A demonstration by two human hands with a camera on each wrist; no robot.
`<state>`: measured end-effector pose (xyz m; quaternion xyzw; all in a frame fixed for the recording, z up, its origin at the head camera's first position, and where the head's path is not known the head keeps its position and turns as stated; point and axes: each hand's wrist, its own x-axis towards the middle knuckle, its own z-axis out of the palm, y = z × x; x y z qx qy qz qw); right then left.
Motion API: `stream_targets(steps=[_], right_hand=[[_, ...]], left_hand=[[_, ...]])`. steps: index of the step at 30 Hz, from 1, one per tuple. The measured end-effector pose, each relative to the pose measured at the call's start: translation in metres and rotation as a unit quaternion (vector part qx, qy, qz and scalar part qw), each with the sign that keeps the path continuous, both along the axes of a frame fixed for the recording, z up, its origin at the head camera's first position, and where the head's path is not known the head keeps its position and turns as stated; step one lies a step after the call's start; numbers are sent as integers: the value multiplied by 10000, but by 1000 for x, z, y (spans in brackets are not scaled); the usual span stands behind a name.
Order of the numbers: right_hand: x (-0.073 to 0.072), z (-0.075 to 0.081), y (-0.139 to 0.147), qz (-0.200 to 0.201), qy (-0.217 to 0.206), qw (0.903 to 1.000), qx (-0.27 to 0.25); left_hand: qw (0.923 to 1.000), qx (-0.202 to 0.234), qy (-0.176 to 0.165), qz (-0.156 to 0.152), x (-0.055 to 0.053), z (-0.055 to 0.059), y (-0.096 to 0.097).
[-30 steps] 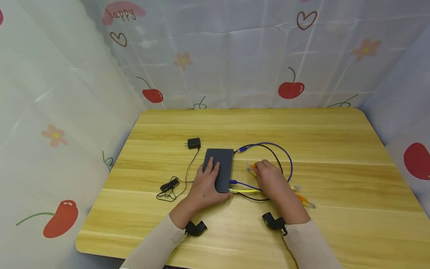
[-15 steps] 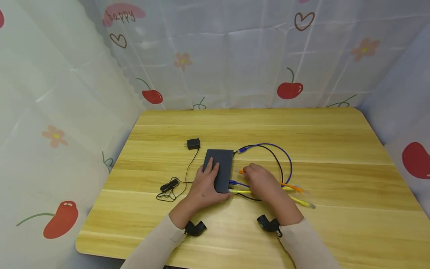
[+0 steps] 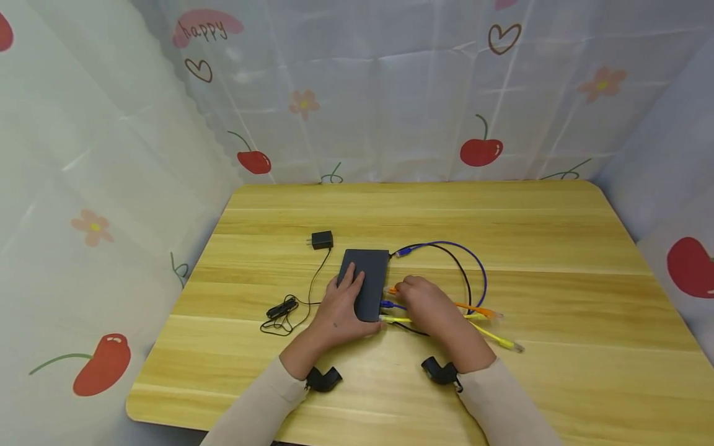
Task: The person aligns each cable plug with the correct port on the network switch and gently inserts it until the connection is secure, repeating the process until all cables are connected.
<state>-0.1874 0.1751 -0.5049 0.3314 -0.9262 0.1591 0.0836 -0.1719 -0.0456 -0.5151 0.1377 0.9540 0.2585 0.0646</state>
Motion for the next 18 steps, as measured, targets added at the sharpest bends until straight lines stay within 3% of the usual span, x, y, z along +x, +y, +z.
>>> stream_targets(steps=[18], right_hand=[[-6, 0, -9, 322, -157, 9993, -80]], left_hand=[[9998, 26, 41, -212, -2, 0, -5]])
